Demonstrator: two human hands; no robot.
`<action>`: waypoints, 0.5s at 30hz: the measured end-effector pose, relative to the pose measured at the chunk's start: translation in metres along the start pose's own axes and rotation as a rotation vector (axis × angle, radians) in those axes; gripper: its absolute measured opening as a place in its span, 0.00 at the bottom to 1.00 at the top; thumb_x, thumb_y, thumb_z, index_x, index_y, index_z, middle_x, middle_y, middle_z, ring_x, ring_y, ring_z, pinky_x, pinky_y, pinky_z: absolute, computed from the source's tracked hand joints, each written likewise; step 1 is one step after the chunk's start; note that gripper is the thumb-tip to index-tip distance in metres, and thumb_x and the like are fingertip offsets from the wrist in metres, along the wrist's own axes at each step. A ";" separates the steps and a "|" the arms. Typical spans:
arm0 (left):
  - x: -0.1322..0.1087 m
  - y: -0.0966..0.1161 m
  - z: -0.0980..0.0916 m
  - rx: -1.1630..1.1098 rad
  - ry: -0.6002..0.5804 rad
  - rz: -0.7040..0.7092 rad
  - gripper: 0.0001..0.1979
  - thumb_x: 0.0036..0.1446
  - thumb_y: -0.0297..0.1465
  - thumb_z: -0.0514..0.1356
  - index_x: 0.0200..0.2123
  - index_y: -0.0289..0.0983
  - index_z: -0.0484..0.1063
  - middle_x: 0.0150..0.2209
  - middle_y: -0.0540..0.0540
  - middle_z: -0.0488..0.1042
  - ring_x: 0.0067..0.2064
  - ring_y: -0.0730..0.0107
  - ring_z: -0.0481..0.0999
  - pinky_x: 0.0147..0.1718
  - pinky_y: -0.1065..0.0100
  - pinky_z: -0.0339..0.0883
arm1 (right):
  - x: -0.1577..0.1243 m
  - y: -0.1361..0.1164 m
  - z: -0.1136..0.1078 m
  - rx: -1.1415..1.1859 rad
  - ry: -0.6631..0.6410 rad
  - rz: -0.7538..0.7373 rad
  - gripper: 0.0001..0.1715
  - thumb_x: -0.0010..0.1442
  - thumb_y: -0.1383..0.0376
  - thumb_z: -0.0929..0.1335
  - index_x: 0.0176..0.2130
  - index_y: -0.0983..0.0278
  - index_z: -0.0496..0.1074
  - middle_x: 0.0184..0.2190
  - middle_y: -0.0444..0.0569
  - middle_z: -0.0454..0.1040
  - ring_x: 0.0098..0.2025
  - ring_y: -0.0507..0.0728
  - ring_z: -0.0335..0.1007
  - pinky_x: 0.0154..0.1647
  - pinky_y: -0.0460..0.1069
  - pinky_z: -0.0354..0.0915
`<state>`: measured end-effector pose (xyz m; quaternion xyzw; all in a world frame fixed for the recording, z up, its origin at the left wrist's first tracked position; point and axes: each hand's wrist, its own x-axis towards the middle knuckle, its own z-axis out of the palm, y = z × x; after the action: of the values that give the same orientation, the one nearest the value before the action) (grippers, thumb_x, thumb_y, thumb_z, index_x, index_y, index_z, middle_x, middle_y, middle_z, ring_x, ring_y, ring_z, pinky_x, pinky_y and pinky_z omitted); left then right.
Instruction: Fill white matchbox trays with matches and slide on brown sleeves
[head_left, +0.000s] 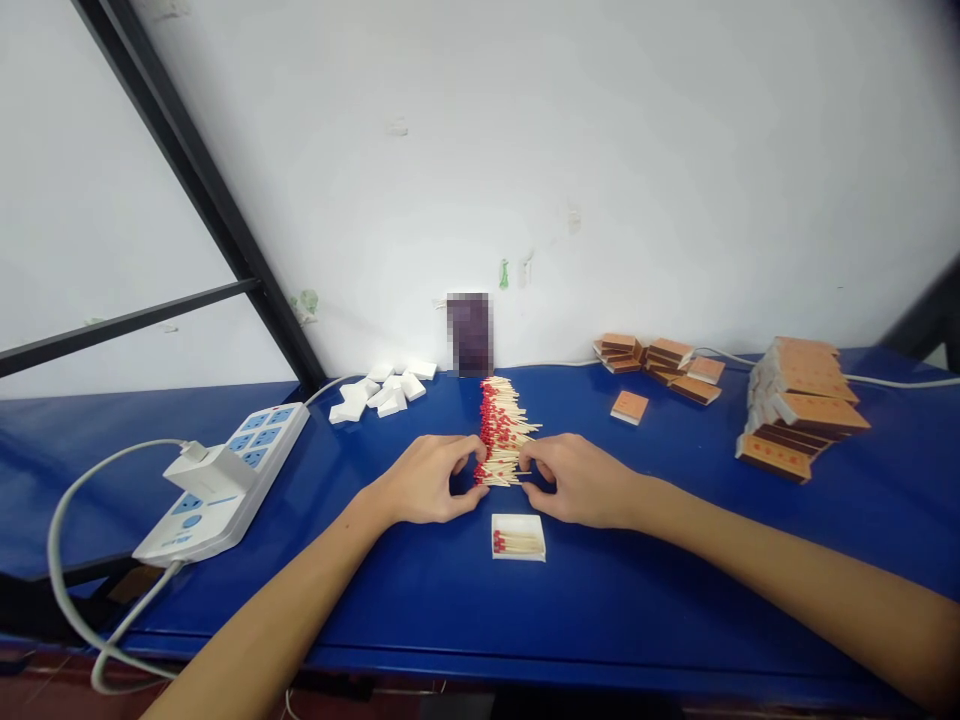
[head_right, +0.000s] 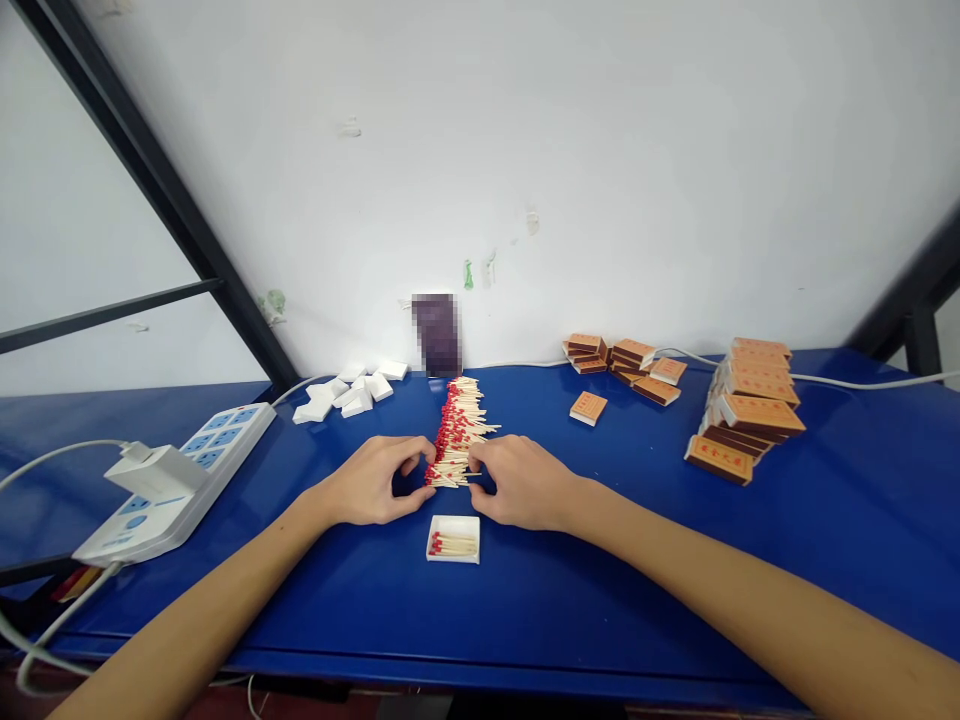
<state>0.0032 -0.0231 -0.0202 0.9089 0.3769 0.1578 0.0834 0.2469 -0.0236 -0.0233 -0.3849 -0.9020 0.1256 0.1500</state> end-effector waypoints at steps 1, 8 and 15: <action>0.000 0.000 0.001 -0.002 -0.003 -0.002 0.10 0.55 0.35 0.62 0.37 0.39 0.66 0.26 0.55 0.64 0.25 0.74 0.61 0.27 0.70 0.54 | 0.000 0.000 0.000 0.000 0.001 0.004 0.03 0.57 0.66 0.67 0.34 0.63 0.69 0.24 0.43 0.68 0.25 0.51 0.60 0.28 0.47 0.51; 0.002 0.000 0.003 -0.046 -0.013 -0.005 0.08 0.55 0.33 0.61 0.32 0.38 0.63 0.25 0.55 0.62 0.25 0.75 0.59 0.26 0.71 0.51 | -0.003 0.000 0.006 0.050 0.007 0.067 0.02 0.56 0.68 0.67 0.30 0.62 0.69 0.22 0.40 0.67 0.24 0.50 0.59 0.27 0.46 0.50; 0.002 0.000 0.004 -0.082 -0.011 -0.008 0.05 0.56 0.32 0.61 0.32 0.38 0.67 0.23 0.56 0.61 0.24 0.76 0.58 0.25 0.71 0.51 | -0.007 0.004 0.006 0.108 -0.001 0.092 0.05 0.56 0.70 0.66 0.28 0.63 0.68 0.21 0.39 0.66 0.23 0.49 0.57 0.26 0.45 0.49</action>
<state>0.0059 -0.0218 -0.0231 0.9041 0.3733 0.1677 0.1230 0.2517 -0.0270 -0.0312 -0.4171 -0.8754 0.1808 0.1643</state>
